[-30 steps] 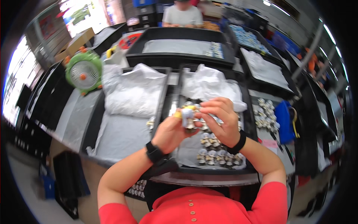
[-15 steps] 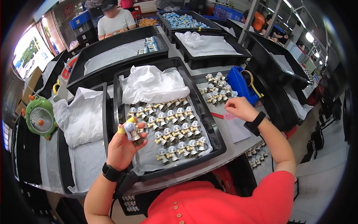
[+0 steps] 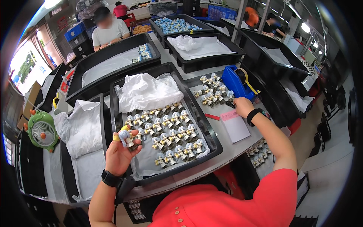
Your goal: The person assembles small, white and gold miniature figures by hand. They pick up individual components from a tray, fit them together, and place the completed figures into a black tray lined with white paper. The process is repetitive, involving picking, assembling, and placing the figures one by one.
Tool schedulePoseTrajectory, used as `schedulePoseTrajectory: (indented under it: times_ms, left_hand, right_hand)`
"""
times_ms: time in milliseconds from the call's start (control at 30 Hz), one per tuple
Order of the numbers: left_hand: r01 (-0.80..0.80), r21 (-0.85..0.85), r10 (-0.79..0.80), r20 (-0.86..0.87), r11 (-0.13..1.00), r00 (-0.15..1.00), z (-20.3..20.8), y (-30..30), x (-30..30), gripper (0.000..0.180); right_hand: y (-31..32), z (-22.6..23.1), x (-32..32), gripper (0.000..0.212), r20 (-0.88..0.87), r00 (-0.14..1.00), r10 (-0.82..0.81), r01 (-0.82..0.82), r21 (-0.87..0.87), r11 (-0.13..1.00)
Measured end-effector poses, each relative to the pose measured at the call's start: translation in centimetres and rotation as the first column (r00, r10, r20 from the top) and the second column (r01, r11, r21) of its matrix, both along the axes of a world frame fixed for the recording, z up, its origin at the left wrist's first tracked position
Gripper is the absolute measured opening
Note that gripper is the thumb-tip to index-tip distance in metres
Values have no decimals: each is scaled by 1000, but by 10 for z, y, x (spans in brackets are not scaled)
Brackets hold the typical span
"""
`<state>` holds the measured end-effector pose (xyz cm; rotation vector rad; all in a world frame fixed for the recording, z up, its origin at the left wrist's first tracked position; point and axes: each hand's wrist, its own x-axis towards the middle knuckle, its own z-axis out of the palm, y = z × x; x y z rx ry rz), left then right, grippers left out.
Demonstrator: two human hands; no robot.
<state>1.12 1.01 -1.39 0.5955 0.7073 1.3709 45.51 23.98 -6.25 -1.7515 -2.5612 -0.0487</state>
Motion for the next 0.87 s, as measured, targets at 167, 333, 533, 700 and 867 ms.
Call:
schedulePoseTrajectory:
  times_ms: [167,333,533,700,867]
  left_hand:
    - [18,-8,-18,2,1000,1000,1,1,1,47]
    - [-7,-35,7,11,999,1000,-1,0,-1,50]
    - [-22,-30,23,14,999,1000,-2,1,-2,49]
    - [-55,-52,56,15,997,998,-3,5,0,49]
    - [-46,-29,48,35,998,998,-7,5,-6,48]
  right_hand:
    - [0,-4,4,11,39,999,-31,28,84,996]
    - [-7,8,-3,10,136,988,-70,61,66,996]
    - [-14,9,8,8,182,982,-50,45,32,998]
    - [-15,10,12,7,-38,999,-33,37,119,992]
    - [-29,18,-32,12,-268,957,111,-128,-44,991]
